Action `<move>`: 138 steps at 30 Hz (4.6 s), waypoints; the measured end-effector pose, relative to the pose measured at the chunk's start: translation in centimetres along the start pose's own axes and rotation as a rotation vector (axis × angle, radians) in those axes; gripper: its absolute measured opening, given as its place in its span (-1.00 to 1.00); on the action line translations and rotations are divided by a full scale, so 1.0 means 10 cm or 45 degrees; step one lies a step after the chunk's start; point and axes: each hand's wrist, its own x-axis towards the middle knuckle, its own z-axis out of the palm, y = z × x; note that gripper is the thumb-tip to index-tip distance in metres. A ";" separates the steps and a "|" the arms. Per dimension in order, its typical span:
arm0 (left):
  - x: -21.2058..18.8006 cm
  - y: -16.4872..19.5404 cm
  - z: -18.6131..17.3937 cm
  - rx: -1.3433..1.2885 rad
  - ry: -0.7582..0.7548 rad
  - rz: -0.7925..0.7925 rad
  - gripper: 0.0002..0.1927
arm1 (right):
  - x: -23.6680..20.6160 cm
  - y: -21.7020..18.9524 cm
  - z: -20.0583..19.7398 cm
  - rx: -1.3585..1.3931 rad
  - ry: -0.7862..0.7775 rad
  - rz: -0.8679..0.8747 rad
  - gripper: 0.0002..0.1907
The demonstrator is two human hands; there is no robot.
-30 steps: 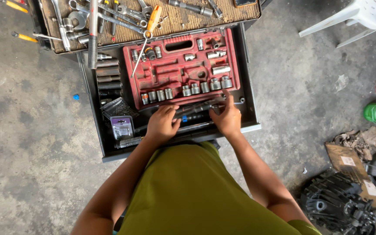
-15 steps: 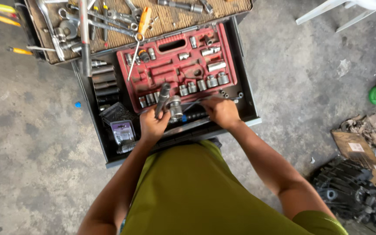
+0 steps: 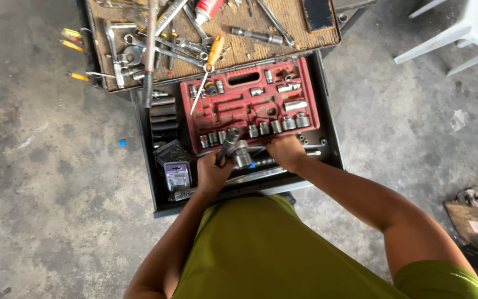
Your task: The person stands at a cluttered tool cart in a workshop, opens a drawer containing a red socket organizer, and places sockets, wrenches, a ratchet and extension bars from the cart top into the organizer slots one at a time. They then open another drawer with a blue socket case and continue placing sockets and a wrench into it.
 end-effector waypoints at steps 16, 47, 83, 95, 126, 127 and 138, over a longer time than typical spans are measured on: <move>-0.04 0.04 0.08 -0.064 0.055 0.007 -0.74 | 0.18 -0.13 0.03 -0.062 -0.224 -0.044 -0.80; 0.03 -0.05 0.47 0.251 -0.231 0.315 -0.65 | -0.69 0.81 -0.02 0.031 -0.016 0.100 -0.83; -0.19 -0.15 -0.20 0.529 -0.293 0.219 -0.81 | 2.18 1.27 -1.75 1.463 1.060 0.680 -0.68; -0.07 -0.17 -0.41 0.580 -0.182 0.298 -0.76 | 1.35 0.84 -1.45 1.000 1.031 -0.100 -0.84; -0.28 -0.11 0.56 0.998 -0.135 0.300 -0.83 | -0.95 0.50 -0.06 0.633 0.812 0.077 -0.61; -0.28 -0.09 0.60 0.967 -0.114 0.307 -0.85 | -1.00 0.50 -0.06 0.623 0.822 0.099 -0.61; -0.77 0.13 0.87 0.777 -0.072 0.293 -0.65 | -1.22 0.46 0.00 0.939 0.799 0.326 -0.60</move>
